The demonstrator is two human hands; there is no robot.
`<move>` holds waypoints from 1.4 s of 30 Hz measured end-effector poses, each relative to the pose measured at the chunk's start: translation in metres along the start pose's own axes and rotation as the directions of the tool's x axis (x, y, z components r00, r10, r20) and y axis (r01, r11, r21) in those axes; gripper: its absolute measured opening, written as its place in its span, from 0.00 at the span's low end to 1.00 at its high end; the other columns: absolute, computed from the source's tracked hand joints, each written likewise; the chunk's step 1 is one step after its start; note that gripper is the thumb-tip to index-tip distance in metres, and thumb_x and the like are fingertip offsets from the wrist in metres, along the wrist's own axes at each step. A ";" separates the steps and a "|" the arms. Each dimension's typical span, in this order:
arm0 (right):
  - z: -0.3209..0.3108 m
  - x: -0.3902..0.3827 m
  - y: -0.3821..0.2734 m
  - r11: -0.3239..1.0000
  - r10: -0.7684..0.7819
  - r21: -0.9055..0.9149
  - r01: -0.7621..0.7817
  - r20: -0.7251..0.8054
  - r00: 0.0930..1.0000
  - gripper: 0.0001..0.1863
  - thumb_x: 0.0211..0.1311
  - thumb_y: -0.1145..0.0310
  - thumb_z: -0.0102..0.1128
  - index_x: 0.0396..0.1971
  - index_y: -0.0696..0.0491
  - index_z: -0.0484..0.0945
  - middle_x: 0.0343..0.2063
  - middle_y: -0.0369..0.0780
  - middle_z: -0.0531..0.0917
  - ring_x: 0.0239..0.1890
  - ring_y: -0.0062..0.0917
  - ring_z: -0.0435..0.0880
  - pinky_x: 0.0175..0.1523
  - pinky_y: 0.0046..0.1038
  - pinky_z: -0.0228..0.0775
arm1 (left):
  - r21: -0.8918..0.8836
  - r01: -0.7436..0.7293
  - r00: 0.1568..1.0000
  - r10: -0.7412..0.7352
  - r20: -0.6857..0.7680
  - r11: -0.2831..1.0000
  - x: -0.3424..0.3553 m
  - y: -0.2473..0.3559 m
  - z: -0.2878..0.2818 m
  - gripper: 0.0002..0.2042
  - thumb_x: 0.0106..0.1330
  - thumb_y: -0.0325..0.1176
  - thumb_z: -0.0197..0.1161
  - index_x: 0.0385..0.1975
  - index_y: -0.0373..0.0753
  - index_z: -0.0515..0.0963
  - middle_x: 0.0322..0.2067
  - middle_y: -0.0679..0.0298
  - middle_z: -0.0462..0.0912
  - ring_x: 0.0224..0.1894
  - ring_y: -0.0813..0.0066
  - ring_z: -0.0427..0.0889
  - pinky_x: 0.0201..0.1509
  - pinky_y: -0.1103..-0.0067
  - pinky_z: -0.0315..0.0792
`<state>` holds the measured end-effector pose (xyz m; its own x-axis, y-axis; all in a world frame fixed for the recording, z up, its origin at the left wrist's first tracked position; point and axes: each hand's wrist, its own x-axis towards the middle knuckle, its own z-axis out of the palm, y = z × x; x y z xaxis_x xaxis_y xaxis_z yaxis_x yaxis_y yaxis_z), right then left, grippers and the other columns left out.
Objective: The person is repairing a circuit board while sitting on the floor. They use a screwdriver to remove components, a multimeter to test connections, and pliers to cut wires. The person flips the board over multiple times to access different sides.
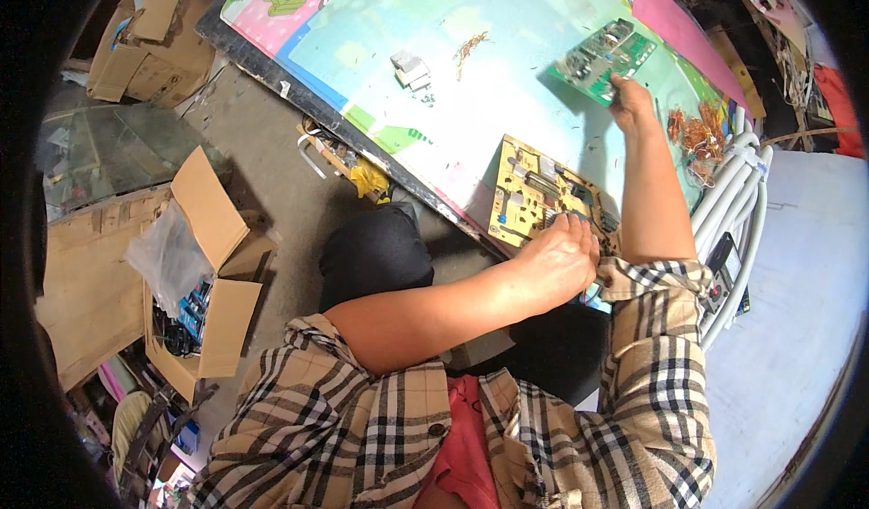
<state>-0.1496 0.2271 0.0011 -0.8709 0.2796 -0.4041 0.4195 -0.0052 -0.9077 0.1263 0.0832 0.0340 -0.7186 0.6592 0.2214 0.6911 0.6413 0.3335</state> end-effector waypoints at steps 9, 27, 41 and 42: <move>-0.137 -0.037 -0.042 0.913 0.025 -0.377 0.156 0.434 0.901 0.26 0.65 0.66 0.55 0.60 0.60 0.64 0.47 0.36 0.79 0.46 0.19 0.77 0.51 0.22 0.70 | -0.029 0.187 0.883 -0.181 -0.433 0.982 0.005 -0.014 0.009 0.28 0.59 0.31 0.53 0.62 0.34 0.60 0.65 0.45 0.55 0.68 0.50 0.54 0.69 0.55 0.49; -0.122 -0.084 0.010 0.286 0.450 -0.841 0.460 0.541 0.710 0.25 0.61 0.51 0.60 0.48 0.56 0.78 0.41 0.41 0.83 0.44 0.27 0.78 0.54 0.27 0.66 | 0.137 -0.009 0.988 0.030 -0.151 0.991 -0.003 -0.011 0.042 0.21 0.56 0.31 0.54 0.49 0.27 0.73 0.48 0.40 0.76 0.50 0.43 0.76 0.60 0.56 0.62; 0.180 -0.110 0.029 -0.135 -0.053 -0.385 0.913 0.923 0.382 0.34 0.54 0.65 0.66 0.61 0.44 0.62 0.50 0.50 0.68 0.45 0.44 0.78 0.51 0.38 0.72 | 0.121 -0.006 0.998 -0.002 0.065 0.993 0.008 0.009 0.029 0.22 0.60 0.32 0.51 0.53 0.28 0.69 0.52 0.45 0.74 0.54 0.51 0.74 0.61 0.54 0.62; 0.201 -0.120 0.035 -0.195 -0.066 -0.422 0.885 0.906 0.417 0.37 0.52 0.61 0.67 0.62 0.43 0.61 0.52 0.50 0.67 0.46 0.45 0.78 0.51 0.40 0.72 | 0.101 -0.002 0.998 -0.004 0.060 0.995 0.007 0.008 0.030 0.22 0.60 0.32 0.51 0.53 0.28 0.69 0.52 0.45 0.74 0.54 0.51 0.74 0.61 0.54 0.62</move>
<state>-0.0821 0.0002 -0.0055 -0.6233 -0.7531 -0.2105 -0.7449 0.6538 -0.1332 0.1290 0.1044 0.0110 -0.7153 0.6791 0.1647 0.6970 0.6763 0.2384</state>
